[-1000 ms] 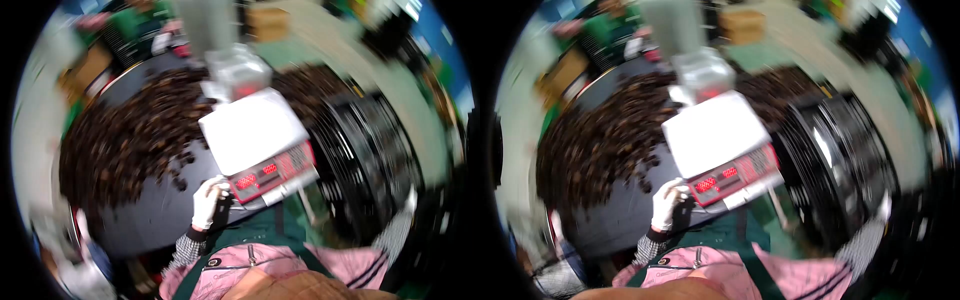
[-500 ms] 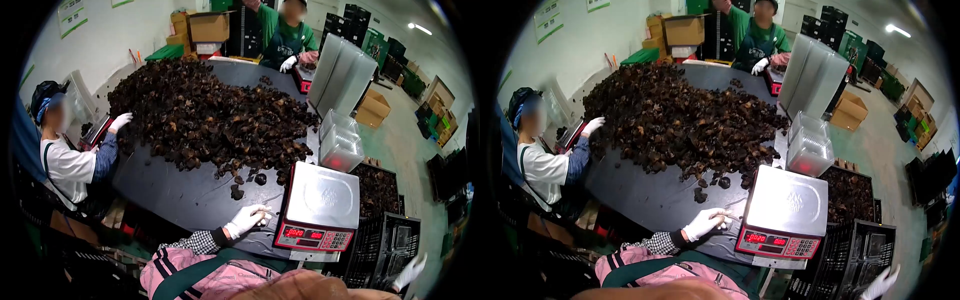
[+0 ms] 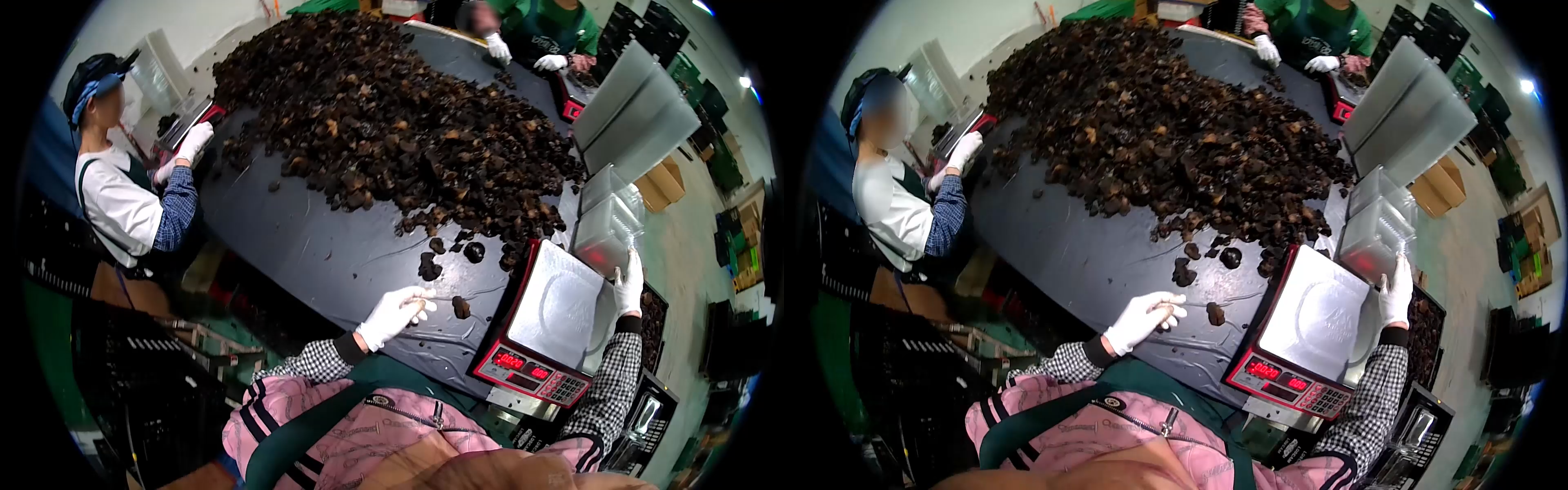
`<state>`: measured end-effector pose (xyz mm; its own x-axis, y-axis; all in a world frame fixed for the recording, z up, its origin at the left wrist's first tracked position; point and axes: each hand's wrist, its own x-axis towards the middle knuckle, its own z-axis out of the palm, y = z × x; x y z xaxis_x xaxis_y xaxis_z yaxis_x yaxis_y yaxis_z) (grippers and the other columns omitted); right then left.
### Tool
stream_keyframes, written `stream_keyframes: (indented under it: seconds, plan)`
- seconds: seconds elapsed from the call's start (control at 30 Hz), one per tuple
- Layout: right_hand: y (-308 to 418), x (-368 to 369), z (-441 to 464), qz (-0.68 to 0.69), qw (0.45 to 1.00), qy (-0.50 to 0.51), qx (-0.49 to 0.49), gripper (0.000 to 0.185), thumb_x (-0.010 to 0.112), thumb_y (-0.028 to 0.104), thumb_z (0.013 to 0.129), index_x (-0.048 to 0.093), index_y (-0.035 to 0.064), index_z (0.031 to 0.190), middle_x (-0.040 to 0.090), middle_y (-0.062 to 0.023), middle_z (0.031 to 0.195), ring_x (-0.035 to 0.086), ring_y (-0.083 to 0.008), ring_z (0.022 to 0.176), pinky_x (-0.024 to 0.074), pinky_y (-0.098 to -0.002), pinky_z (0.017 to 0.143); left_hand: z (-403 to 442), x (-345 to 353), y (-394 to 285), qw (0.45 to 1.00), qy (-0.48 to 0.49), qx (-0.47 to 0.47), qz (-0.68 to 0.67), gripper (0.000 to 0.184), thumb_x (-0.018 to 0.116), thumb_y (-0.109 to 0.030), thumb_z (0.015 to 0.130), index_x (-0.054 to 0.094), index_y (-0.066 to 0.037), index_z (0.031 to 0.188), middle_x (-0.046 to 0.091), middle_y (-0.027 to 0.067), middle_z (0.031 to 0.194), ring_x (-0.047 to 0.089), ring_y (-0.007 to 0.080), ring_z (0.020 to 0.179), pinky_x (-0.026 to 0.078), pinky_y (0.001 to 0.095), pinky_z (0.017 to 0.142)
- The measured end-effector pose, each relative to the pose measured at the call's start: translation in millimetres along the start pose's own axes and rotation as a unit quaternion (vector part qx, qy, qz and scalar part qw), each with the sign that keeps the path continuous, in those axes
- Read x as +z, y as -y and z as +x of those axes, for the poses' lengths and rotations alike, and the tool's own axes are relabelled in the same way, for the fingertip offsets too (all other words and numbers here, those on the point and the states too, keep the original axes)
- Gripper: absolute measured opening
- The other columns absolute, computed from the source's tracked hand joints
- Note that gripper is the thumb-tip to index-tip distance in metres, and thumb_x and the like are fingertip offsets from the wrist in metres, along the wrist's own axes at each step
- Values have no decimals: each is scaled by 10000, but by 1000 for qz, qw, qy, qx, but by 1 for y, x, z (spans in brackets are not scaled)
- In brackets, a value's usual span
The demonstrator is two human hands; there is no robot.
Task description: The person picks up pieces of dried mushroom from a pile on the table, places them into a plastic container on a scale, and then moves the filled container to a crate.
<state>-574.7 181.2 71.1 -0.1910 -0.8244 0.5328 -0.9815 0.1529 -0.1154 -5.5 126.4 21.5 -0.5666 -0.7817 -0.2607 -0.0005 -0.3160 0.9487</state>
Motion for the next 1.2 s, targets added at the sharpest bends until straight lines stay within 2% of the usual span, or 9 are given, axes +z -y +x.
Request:
stream_keyframes:
  seconds: [0.3,0.5,0.57,0.63,0.67,0.7,0.87,0.97,1.2]
  plan:
    - [-72,45,27,-3,999,32,6,394,533,-42,902,636,42,1273,694,-182,1228,674,-347,1114,524,-418,984,-4,-15,2,999,-29,-3,-28,348,513,-47,1016,602,23,1345,725,113,1106,627,93,842,521,237,778]
    - [-75,40,42,-21,998,23,55,228,623,49,912,715,102,1114,736,-169,987,728,-298,893,563,-390,848,-15,-18,-2,998,-56,3,-37,329,516,-46,1025,612,17,1334,730,97,1087,619,88,837,517,235,772]
    - [-133,61,44,99,984,46,139,193,650,59,916,699,98,1098,730,-153,947,715,-272,850,559,-371,830,-20,-23,2,997,-64,16,-27,318,524,-61,1033,615,10,1329,731,90,1078,616,85,837,516,234,772]
    - [-102,34,60,448,803,-37,392,188,705,92,913,673,79,1098,716,-140,933,699,-251,834,555,-366,818,-22,-29,5,996,-84,21,-10,310,544,-60,1029,616,21,1319,732,88,1077,620,87,836,514,232,772]
    - [-77,11,62,180,944,24,277,219,729,118,911,669,68,1117,720,-141,964,702,-249,858,552,-364,825,-23,-30,-1,995,-96,9,-14,311,545,-54,1026,615,25,1318,731,92,1079,622,88,836,513,231,772]
    - [-62,-6,64,-102,983,86,125,257,752,143,909,666,57,1135,724,-143,995,705,-246,883,550,-362,832,-23,-32,-7,994,-106,3,-16,312,546,-49,1023,613,28,1318,730,95,1081,624,90,837,512,230,772]
    - [6,-59,54,1,997,-80,-1,218,695,94,953,671,15,1154,731,-166,1052,705,-298,930,541,-372,873,11,-47,-4,975,-179,95,87,297,585,-19,995,650,26,1281,728,94,1079,632,90,852,523,227,805]
    - [101,-92,7,-77,989,-101,-69,200,667,14,933,691,23,1131,732,-142,1024,700,-275,934,516,-380,926,55,-55,-9,846,-255,307,353,202,645,-14,935,734,-38,1114,747,95,1082,693,183,897,548,287,837]
    - [198,-80,-115,-58,995,-61,-58,360,715,-19,847,681,128,1174,707,-24,970,674,-187,940,418,-465,1094,145,-79,-4,719,-257,328,557,203,688,-188,877,729,-82,1045,708,105,1041,645,304,987,514,405,883]
